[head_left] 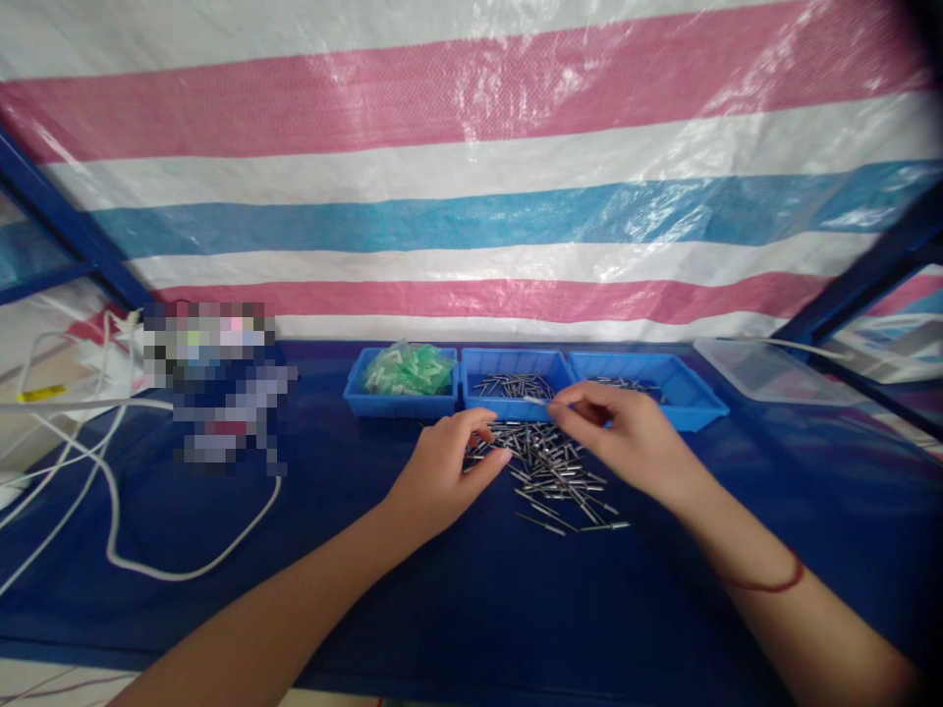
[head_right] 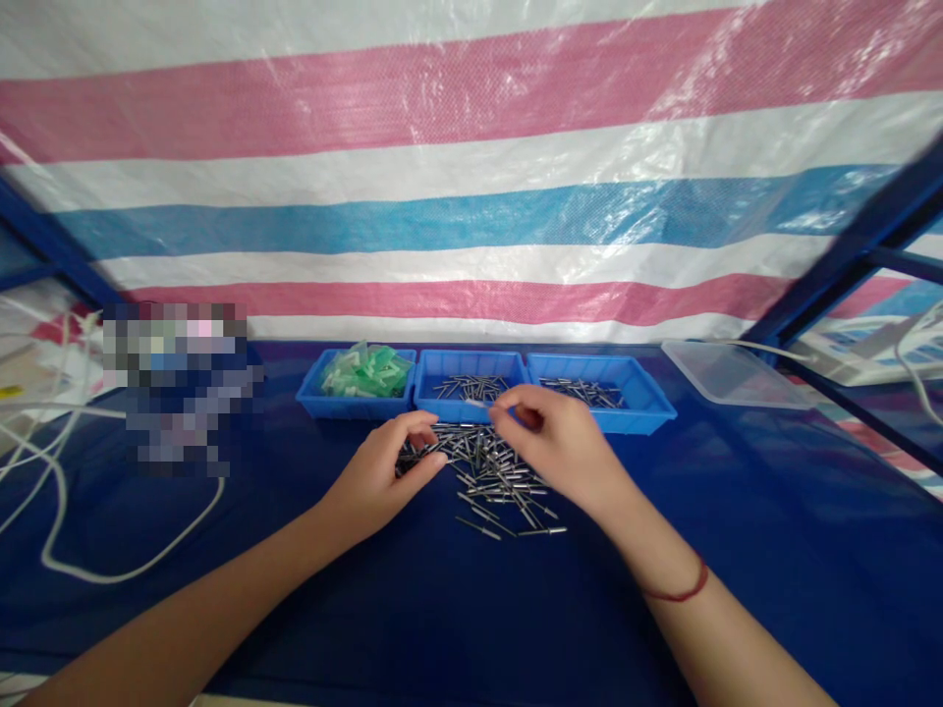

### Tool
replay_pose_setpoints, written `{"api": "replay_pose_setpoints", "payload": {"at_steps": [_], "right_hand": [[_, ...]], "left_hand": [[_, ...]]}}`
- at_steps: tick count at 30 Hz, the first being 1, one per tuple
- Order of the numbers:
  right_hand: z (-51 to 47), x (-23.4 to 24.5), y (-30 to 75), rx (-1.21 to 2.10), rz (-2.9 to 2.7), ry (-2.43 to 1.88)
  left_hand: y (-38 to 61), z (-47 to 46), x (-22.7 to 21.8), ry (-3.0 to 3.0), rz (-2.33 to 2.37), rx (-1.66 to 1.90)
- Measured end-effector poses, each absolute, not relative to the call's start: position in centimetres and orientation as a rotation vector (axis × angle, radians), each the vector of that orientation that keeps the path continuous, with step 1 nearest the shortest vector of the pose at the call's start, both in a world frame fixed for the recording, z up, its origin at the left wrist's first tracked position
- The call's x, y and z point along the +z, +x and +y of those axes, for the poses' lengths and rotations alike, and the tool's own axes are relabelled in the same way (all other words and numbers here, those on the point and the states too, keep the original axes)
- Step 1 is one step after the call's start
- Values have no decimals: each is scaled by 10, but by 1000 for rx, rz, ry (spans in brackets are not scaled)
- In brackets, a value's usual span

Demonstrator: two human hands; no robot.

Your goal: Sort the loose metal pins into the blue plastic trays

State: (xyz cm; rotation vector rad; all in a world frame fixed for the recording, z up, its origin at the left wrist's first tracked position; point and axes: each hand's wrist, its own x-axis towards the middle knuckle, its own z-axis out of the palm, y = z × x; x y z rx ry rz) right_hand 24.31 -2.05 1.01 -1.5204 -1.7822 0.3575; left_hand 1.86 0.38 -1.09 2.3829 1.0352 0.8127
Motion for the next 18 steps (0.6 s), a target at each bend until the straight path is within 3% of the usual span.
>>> {"api": "replay_pose_setpoints", "payload": {"at_steps": [6, 12, 18], "right_hand": [[-15, 20, 316, -234, -1434, -2148], [-11, 7, 353, -154, -1464, -2476], [-12, 15, 318, -350, -1486, -2333]], "left_hand": [[17, 1, -14, 2745, 1065, 458], [18, 5, -17, 2804, 1061, 446], [18, 5, -17, 2820, 1096, 445]]}}
